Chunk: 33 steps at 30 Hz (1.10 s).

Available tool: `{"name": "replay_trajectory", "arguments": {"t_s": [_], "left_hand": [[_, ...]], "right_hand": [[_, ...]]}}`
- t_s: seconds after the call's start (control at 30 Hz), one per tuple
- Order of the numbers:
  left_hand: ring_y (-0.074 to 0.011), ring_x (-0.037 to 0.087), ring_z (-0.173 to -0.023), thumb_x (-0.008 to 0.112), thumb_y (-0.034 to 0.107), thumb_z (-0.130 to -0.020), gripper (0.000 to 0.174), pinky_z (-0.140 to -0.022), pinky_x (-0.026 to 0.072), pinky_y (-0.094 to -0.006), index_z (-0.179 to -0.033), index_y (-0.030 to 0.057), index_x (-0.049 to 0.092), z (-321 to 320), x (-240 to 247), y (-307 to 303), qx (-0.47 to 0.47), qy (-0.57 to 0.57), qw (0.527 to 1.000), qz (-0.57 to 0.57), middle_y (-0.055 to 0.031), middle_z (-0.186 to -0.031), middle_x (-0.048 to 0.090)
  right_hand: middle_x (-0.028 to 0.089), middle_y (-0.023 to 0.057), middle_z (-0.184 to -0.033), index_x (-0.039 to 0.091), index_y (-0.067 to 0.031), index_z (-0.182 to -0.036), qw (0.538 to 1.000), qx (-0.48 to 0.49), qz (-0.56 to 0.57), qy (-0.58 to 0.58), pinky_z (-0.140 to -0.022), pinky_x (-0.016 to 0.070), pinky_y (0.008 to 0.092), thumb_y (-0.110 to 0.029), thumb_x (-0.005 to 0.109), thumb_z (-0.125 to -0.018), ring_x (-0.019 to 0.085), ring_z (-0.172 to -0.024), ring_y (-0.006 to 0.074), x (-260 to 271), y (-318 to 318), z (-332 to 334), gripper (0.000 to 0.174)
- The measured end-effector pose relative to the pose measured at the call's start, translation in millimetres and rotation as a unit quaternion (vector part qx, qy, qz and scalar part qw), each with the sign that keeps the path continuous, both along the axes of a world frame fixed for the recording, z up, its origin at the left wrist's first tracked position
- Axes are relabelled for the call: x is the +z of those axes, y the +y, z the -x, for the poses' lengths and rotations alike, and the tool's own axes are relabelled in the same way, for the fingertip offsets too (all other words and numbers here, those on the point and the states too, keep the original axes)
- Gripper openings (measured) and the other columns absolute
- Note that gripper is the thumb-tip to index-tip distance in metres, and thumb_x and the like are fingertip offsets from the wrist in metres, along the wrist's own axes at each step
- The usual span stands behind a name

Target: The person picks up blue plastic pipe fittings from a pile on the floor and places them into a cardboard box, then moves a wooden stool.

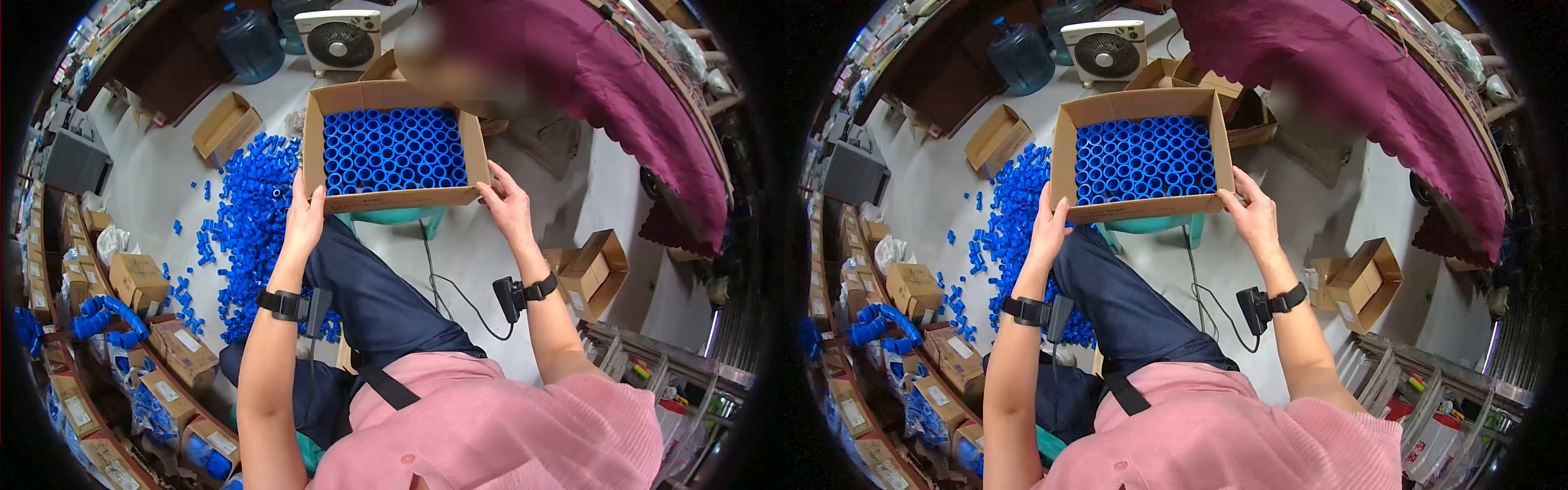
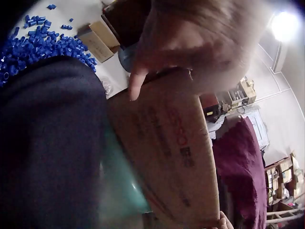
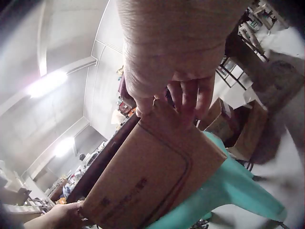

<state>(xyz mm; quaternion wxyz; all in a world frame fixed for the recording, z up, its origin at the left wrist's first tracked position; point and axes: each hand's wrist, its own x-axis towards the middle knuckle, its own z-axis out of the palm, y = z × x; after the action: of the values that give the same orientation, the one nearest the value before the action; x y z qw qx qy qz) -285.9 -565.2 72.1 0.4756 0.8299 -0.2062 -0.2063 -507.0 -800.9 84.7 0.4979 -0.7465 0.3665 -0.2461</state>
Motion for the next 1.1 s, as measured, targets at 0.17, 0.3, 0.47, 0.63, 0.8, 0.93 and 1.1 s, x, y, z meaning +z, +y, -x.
{"name": "replay_trajectory", "arguments": {"t_s": [0.17,0.3,0.47,0.63,0.8,0.93,1.1], "left_hand": [[-0.0257,0.043,-0.109,0.038,0.028,-0.089,0.053,-0.078,0.0452,-0.0376,-0.133,0.0133,0.013,-5,-10,1,-0.033,-0.031,0.999,0.026,-0.0139,-0.127,0.034],[-0.0248,0.044,-0.107,0.036,0.028,-0.089,0.051,-0.078,0.0447,-0.0359,-0.133,0.0128,0.015,-4,-10,3,-0.047,-0.047,0.997,0.033,-0.0134,-0.125,0.035],[-0.0199,0.045,-0.102,0.036,0.023,-0.089,0.049,-0.077,0.0419,-0.0294,-0.133,0.0126,0.015,-3,-18,3,-0.041,-0.074,0.995,0.050,-0.0113,-0.121,0.037],[-0.0212,0.039,-0.110,0.037,0.020,-0.089,0.050,-0.085,0.0381,-0.0294,-0.132,0.0085,0.016,-3,-12,2,-0.047,-0.047,0.996,0.059,-0.0134,-0.125,0.033],[-0.0255,0.026,-0.123,0.037,0.014,-0.088,0.049,-0.100,0.0216,-0.0324,-0.131,0.0010,0.016,4,1,1,-0.051,-0.063,0.993,0.086,-0.0175,-0.130,0.029],[-0.0312,0.027,-0.123,0.041,0.016,-0.088,0.053,-0.100,0.0240,-0.0334,-0.130,-0.0039,0.014,2,-4,1,-0.046,-0.070,0.993,0.088,-0.0240,-0.131,0.026],[-0.0318,0.027,-0.123,0.041,0.018,-0.088,0.054,-0.100,0.0237,-0.0337,-0.130,-0.0038,0.014,4,-1,1,-0.045,-0.051,0.994,0.083,-0.0240,-0.131,0.026]], "right_hand": [[0.064,0.0100,-0.083,0.047,-0.0089,-0.119,1.000,0.008,0.010,0.023,-0.058,0.0461,0.0219,-0.018,0.064,-0.075,0.057,-0.059,0.0070,0,-1,2,0.048],[0.064,0.0084,-0.079,0.055,-0.0105,-0.111,0.997,0.014,0.040,0.068,-0.058,0.0465,0.0245,-0.021,0.064,-0.074,0.058,-0.059,0.0107,17,-7,1,0.040],[0.060,0.0044,-0.075,0.062,-0.0120,-0.077,0.850,0.168,0.477,0.146,-0.058,0.0459,0.0334,-0.025,0.060,-0.072,0.057,-0.067,0.0227,94,-41,-46,0.014],[0.061,0.0071,-0.070,0.063,-0.0113,-0.077,0.784,0.324,0.486,0.210,-0.059,0.0462,0.0341,-0.028,0.058,-0.074,0.059,-0.069,0.0250,103,-51,-139,0.017],[0.062,0.0100,-0.071,0.064,-0.0122,-0.080,0.740,0.377,0.482,0.281,-0.063,0.0472,0.0372,-0.029,0.058,-0.073,0.059,-0.072,0.0271,60,-52,-204,0.019],[0.062,0.0126,-0.073,0.063,-0.0068,-0.076,0.704,0.403,0.509,0.288,-0.064,0.0488,0.0370,-0.030,0.062,-0.071,0.061,-0.073,0.0275,23,-49,-232,0.024],[0.063,0.0130,-0.076,0.063,-0.0060,-0.074,0.659,0.394,0.545,0.338,-0.064,0.0496,0.0356,-0.016,0.054,-0.071,0.062,-0.073,0.0266,8,-43,-245,0.014]]}}
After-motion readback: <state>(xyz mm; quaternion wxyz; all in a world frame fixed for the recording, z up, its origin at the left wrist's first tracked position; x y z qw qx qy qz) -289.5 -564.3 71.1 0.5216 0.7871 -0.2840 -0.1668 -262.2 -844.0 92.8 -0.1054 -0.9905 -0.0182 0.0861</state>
